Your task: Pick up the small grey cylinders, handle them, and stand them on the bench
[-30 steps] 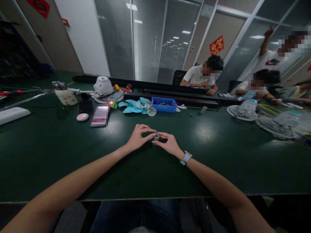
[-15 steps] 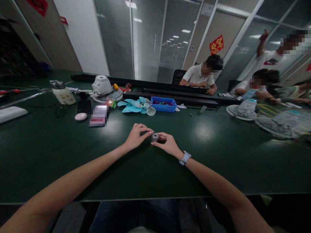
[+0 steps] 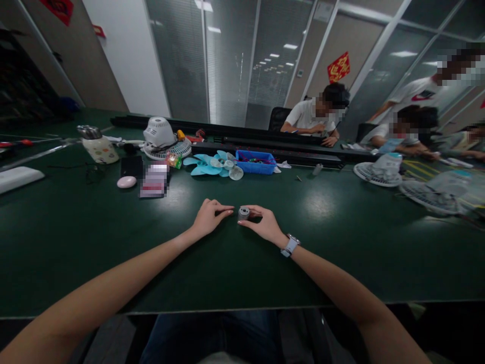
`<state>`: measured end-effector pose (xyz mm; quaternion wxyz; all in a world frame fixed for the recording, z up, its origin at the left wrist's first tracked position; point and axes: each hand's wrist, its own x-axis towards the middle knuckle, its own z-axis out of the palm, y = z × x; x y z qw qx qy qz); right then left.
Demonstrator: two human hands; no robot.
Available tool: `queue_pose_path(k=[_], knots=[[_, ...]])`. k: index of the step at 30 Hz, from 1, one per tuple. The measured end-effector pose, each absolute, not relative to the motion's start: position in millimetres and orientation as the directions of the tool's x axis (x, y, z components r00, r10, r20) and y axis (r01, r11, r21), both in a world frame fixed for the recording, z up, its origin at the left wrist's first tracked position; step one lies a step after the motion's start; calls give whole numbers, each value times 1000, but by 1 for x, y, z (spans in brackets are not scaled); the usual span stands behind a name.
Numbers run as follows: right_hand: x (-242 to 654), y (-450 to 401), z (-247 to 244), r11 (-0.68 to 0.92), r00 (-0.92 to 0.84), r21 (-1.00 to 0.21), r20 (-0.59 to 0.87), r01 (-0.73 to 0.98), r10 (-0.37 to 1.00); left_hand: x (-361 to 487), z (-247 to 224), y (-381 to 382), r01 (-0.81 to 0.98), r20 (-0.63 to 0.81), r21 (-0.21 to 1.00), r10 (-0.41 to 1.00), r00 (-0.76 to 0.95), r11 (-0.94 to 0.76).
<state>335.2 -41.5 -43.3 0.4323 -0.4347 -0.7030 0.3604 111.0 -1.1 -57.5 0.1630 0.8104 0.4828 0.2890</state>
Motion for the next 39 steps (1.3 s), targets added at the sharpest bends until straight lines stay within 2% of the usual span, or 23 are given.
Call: queue_pose_path(k=[3,7,11,13,16,21,23,26,27,29,30,32,34,36,39], knots=[[357,-24,-42,380,-92,-864,371,330,924,110,-53,-4,646,302,646,913,273,-407],[424,15,-45,318,248,-839,455,441,855,110,-52,-7,568,249,766,953,170,-301],[511,40,-50,120,580,-837,465,534,669,110,-53,-7,557,254,775,955,156,-297],[549,42,-54,4,685,-821,478,570,550,111,-53,-6,563,253,769,952,170,-305],[585,37,-62,-123,742,-797,478,591,470,111,-52,-6,565,253,764,950,181,-311],[598,29,-71,-291,765,-769,366,570,531,111,-53,-5,562,243,768,952,188,-307],[589,28,-66,-312,753,-727,414,612,512,111,-54,-5,564,243,767,952,187,-306],[552,26,-51,-246,633,-592,637,767,440,111,-54,-5,562,249,768,951,183,-309],[532,24,-45,-182,553,-534,700,826,452,112,-54,-5,562,250,767,951,181,-309],[482,15,-35,25,333,-418,757,908,562,112,-53,-5,567,249,764,952,177,-306],[454,8,-31,151,197,-374,742,915,640,112,-53,-6,571,249,762,952,178,-306],[400,-9,-29,409,-156,-307,604,859,781,112,-52,-6,577,255,754,949,184,-314],[357,-26,-31,578,-439,-296,422,761,793,112,-51,-7,577,269,747,944,192,-330],[333,-39,-36,654,-591,-316,279,687,757,112,-51,-7,580,278,741,941,194,-339],[323,-45,-42,685,-669,-337,183,646,721,112,-50,-8,591,277,732,941,196,-339]])
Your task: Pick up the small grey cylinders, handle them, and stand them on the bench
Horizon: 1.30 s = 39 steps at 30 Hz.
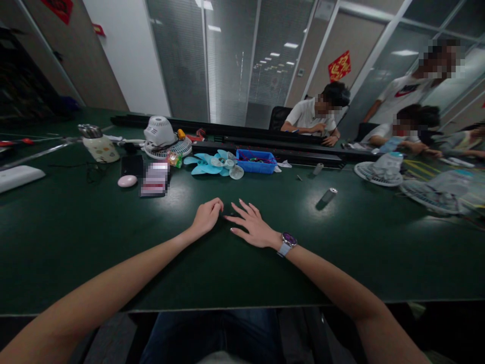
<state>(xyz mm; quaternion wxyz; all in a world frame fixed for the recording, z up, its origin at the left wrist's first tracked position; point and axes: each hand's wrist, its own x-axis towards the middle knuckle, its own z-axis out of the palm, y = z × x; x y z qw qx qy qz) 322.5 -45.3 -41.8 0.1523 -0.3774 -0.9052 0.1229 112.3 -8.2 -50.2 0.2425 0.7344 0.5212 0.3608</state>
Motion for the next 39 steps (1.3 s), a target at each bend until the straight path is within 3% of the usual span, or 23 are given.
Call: queue_pose_path(k=[7,13,16,20,24,29,39], knots=[[323,-37,-46,687,-632,-390,279,614,723,112,-53,-6,604,288,714,934,210,-356],[355,-22,-44,576,-344,-395,519,716,783,111,-53,-5,607,268,718,940,211,-341],[409,-3,-31,383,-93,-298,672,874,735,111,-53,-6,605,255,723,943,215,-333],[499,15,-15,-32,219,-251,770,968,600,112,-52,-6,598,249,729,943,219,-332],[558,16,-22,-234,362,-278,772,931,522,112,-51,-7,603,246,725,943,223,-332],[570,14,-38,-363,477,-313,649,877,593,113,-49,-8,611,247,718,943,222,-332],[578,19,-42,-366,458,-287,678,885,574,114,-46,-9,622,236,713,946,224,-325]])
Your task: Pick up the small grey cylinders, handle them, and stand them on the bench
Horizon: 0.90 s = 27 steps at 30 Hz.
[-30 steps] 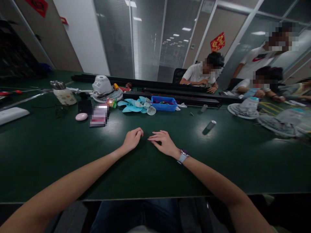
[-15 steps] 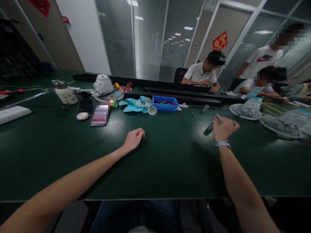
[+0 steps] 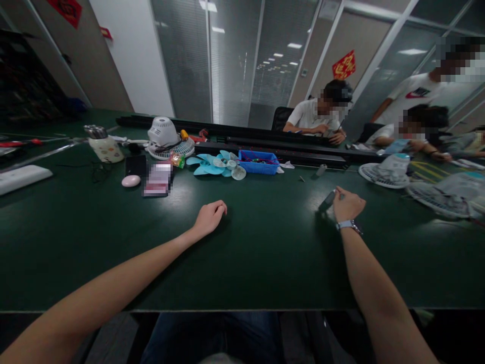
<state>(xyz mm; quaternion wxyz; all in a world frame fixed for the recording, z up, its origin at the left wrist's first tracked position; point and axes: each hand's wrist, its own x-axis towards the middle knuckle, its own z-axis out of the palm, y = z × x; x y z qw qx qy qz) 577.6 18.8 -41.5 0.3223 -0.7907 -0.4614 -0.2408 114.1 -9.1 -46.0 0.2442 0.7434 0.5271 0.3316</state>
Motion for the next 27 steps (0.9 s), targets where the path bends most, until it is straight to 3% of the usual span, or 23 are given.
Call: queue_pose_path(k=[8,27], knots=[[579,23,-47,-404,534,-354,629,844,565,113,-49,-7,613,251,712,939,236,-344],[575,18,-52,-298,551,-472,607,830,572,111,-55,-4,616,251,698,930,268,-366]])
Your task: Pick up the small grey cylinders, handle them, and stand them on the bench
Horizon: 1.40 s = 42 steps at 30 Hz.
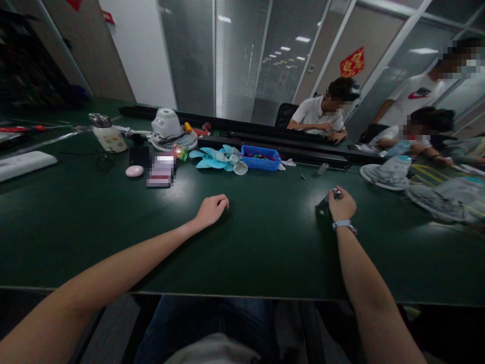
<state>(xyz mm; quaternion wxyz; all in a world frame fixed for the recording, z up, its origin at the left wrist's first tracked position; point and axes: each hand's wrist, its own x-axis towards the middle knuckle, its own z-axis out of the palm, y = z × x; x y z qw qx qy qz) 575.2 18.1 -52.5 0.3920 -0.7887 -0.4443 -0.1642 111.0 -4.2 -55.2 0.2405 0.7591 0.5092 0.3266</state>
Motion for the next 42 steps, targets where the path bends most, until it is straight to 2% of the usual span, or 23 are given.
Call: queue_pose_path(k=[8,13,16,18,21,24,27,30,42], knots=[[577,17,-56,-282,559,-500,583,819,589,111,-56,-3,619,252,697,932,261,-362],[585,22,-61,-315,668,-626,471,713,576,110,-56,-4,613,251,701,931,266,-364],[561,25,-55,-197,644,-691,477,696,598,110,-56,-4,614,241,707,935,260,-352],[524,25,-50,-22,555,-733,495,679,668,111,-55,-4,611,243,708,935,258,-353],[445,14,-44,244,311,-787,479,567,821,111,-54,-6,586,263,723,930,256,-366],[373,-10,-42,385,13,-812,434,439,901,111,-51,-10,546,317,730,912,262,-411],[331,-37,-43,426,-187,-828,383,364,905,114,-47,-15,513,436,676,848,301,-529],[318,-53,-46,402,-280,-863,323,305,904,116,-45,-18,481,526,609,775,351,-631],[318,-57,-47,413,-315,-853,315,320,895,121,-40,-17,482,541,595,764,352,-643]])
